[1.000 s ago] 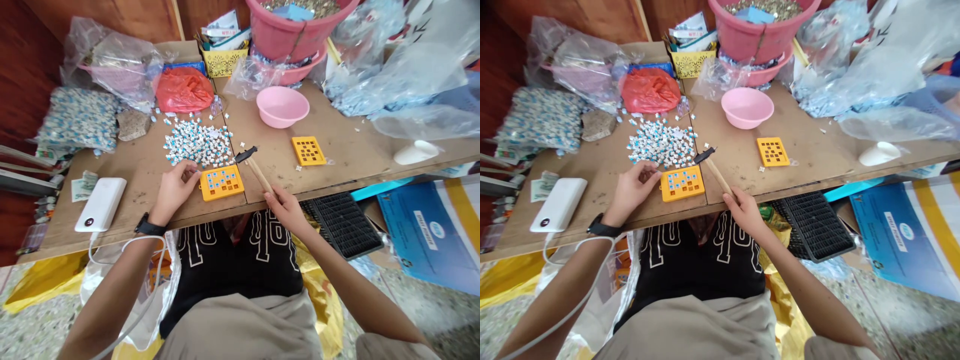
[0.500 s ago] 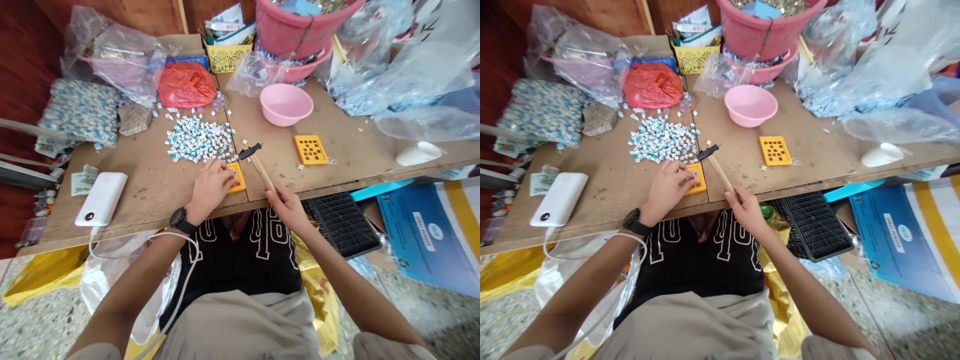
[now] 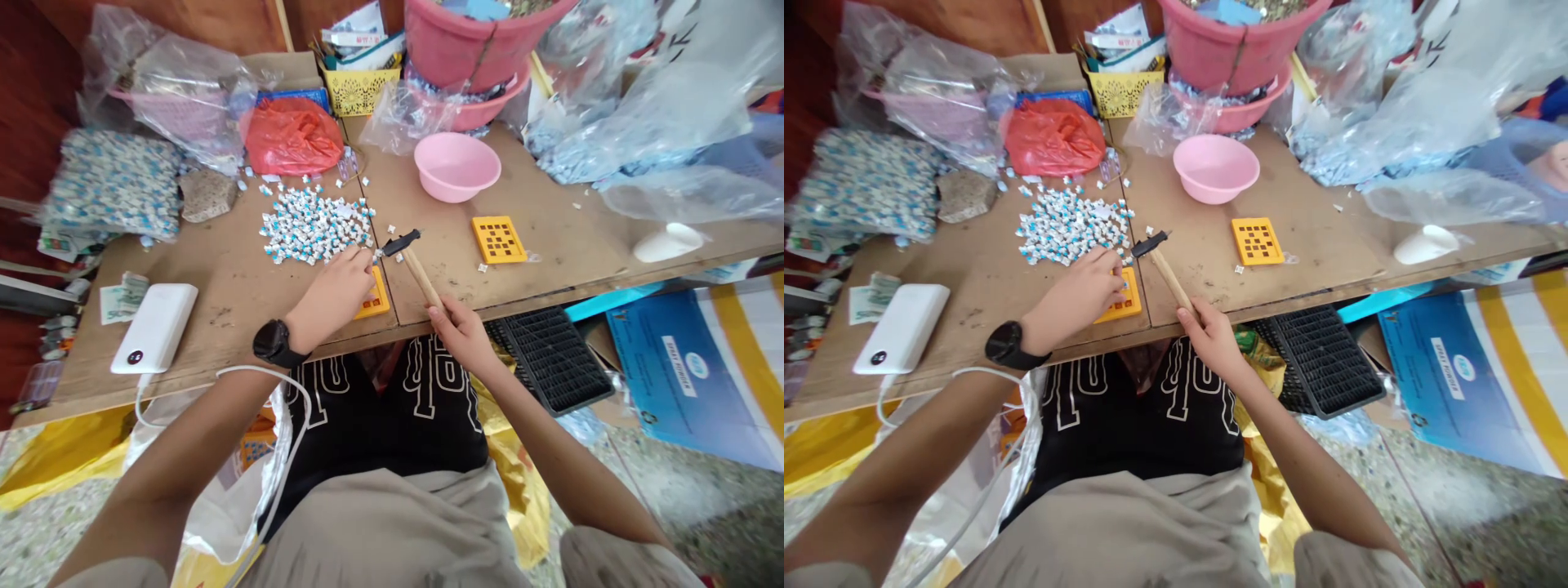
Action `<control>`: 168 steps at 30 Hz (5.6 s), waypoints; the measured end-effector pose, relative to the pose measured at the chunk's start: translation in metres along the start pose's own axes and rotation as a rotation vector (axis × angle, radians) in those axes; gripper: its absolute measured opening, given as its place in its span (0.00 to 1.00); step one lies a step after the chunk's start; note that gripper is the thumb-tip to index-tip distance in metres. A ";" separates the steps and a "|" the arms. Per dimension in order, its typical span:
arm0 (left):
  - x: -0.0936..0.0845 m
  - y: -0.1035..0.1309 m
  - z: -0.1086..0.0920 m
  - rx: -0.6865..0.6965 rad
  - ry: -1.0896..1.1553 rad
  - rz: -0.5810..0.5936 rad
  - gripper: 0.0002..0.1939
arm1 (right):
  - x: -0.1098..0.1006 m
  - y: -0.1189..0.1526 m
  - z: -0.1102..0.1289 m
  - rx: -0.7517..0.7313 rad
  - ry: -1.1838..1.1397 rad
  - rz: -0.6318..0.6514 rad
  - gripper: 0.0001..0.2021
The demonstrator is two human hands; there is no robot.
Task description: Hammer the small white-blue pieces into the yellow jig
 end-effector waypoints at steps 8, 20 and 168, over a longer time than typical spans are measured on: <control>-0.004 0.026 0.015 -0.257 0.009 -0.225 0.18 | -0.016 0.001 0.019 -0.132 0.226 0.021 0.21; -0.016 0.086 0.046 -0.635 0.185 -0.419 0.14 | -0.020 0.022 0.036 -0.261 0.464 0.045 0.14; 0.006 0.066 0.005 -0.307 0.170 -0.241 0.13 | -0.040 0.042 0.000 -0.074 0.117 -0.081 0.20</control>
Point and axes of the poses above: each hand's wrist, its own y-axis away from the middle knuckle, its own x-axis out of the palm, z = x × y, the point moved 3 cm from there along -y, towards the middle knuckle, and after that the axes turned 13 degrees about -z, right-handed, at the moved point
